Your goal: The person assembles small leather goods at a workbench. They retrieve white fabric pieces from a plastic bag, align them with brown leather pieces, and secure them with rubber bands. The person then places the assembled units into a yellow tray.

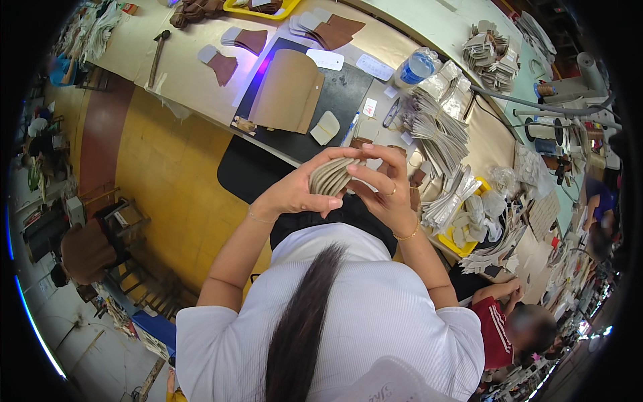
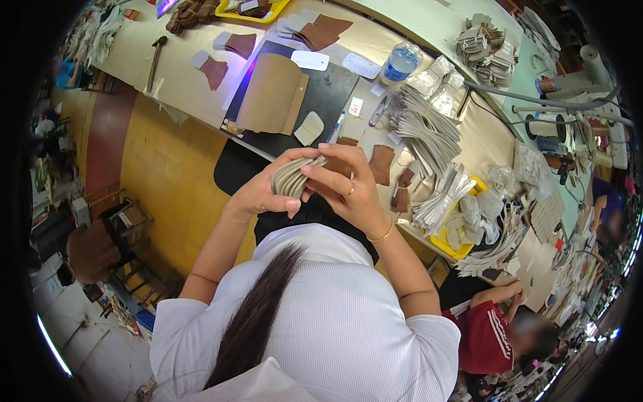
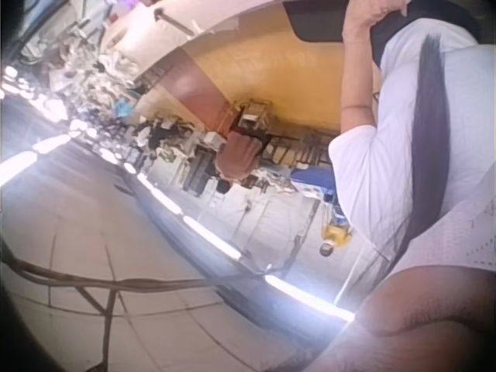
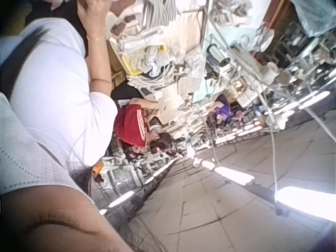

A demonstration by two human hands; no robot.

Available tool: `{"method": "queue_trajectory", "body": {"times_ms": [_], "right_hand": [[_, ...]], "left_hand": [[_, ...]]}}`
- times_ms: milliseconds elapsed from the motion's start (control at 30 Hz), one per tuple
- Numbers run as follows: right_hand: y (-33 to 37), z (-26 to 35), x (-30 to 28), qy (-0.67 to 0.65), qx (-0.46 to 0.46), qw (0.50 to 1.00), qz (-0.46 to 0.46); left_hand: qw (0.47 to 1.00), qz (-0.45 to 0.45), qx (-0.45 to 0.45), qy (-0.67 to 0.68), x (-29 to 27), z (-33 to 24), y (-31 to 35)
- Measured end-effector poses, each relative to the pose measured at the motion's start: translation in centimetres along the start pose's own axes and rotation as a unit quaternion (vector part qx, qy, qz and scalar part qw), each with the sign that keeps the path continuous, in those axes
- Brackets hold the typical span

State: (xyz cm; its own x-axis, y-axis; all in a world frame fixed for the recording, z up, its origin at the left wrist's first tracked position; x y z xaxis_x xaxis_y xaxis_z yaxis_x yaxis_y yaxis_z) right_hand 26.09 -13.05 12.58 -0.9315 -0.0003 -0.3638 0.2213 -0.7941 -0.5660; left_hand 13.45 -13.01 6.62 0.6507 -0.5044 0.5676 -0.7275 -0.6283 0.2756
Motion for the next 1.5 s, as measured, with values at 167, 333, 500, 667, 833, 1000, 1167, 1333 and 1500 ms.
{"method": "queue_trajectory", "body": {"times_ms": [167,333,500,667,833,1000,1167,1333,1500], "right_hand": [[0.3,1.0,-0.5,-0.016,0.004,1.0,-0.008],[0.4,1.5,-0.3,-0.003,-0.022,1.0,0.001],[-0.3,2.3,-0.1,0.019,-0.018,0.999,0.041],[0.3,2.1,-0.3,0.007,-0.022,0.999,0.029],[-0.4,1.4,1.0,-0.023,0.012,0.987,0.158],[2.1,-5.3,1.3,-0.253,0.271,0.926,0.07],[3.9,-15.4,4.0,-0.085,0.414,0.887,0.184],[4.2,-20.0,8.4,-0.037,0.422,0.868,0.26],[3.1,-22.4,11.7,0.0,0.371,0.887,0.275]], "left_hand": [[1.0,0.006,-0.017,-0.013,1.6,-1.3,0.6],[0.999,0.01,-0.028,-0.034,1.7,-1.6,0.9],[0.992,-0.007,0.08,-0.1,1.8,-2.5,0.5],[0.999,0.002,0.031,-0.038,1.7,-1.8,1.0],[0.989,-0.009,0.008,0.146,0.6,0.9,1.1],[0.976,-0.085,0.008,0.202,-3.7,4.0,1.9],[0.949,-0.161,0.018,0.271,-7.6,7.1,2.6],[0.928,-0.193,0.051,0.315,-8.7,7.5,3.1],[0.931,-0.218,0.034,0.291,-9.9,9.2,3.4]]}}
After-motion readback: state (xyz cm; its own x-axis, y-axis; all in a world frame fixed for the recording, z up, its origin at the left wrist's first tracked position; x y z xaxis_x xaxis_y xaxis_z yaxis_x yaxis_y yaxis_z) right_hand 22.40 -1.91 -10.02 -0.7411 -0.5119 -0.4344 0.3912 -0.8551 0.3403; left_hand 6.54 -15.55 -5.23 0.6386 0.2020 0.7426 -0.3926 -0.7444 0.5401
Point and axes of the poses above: each hand's wrist, its own y-axis away from the middle knuckle, its own x-axis out of the palm, z = x × y, the point moved 8 cm from there along -y, towards the middle knuckle, and after that the axes turned 4 degrees about -y, right-handed, at the moved point
